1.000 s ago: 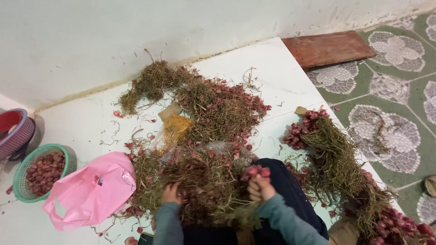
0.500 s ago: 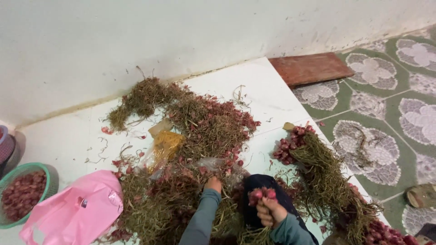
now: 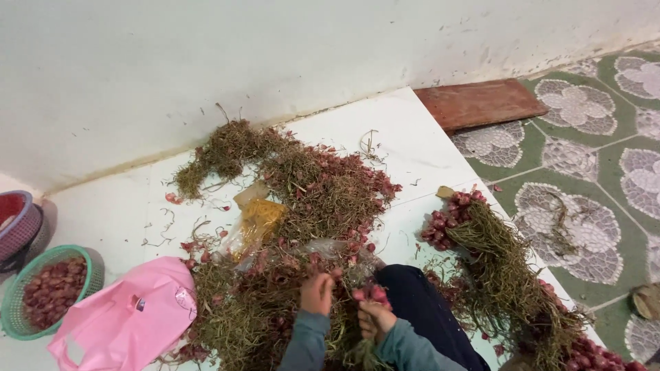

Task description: The person is manually sorting shallots by picking the bulbs out of a pile of dried stalks and roots and placing them into a basket.

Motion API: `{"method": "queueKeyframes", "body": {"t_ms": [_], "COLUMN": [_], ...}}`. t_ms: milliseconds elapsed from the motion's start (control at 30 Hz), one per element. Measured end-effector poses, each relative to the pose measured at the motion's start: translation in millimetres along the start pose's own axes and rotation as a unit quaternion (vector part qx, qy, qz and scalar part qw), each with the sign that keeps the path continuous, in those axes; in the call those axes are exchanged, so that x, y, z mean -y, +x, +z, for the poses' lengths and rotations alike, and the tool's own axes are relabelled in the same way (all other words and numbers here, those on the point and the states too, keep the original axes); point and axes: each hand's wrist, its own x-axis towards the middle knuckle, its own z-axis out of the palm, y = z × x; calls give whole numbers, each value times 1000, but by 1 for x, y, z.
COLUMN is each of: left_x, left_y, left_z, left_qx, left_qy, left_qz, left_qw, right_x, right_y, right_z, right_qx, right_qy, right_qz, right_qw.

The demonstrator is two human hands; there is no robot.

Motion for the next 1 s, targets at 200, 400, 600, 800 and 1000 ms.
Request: {"method": "queueKeyframes", "body": {"t_ms": [200, 400, 600, 800, 1000], "left_x": [-33, -49, 38, 24, 44], "left_y": [-58, -86, -39, 52, 55], "left_z": [10, 7, 59, 87, 81], "left_qx": [166, 253, 216, 337, 299], "left_qy": [-25, 116, -498, -75, 30], "left_qz": [60, 163, -497, -505, -380], "left_qw": [984, 946, 677, 791, 875], "right_x": [-34, -15, 43, 44, 21], "right_y": [43, 56, -21, -48, -41], "right_z": [20, -19, -31, -50, -68], "right_qx": [87, -29, 21, 63, 114], "right_qy": [108, 48, 54, 134, 74], "right_qz": [-140, -261, -193, -73, -21], "right_qw": [980, 964, 979, 986, 990]}}
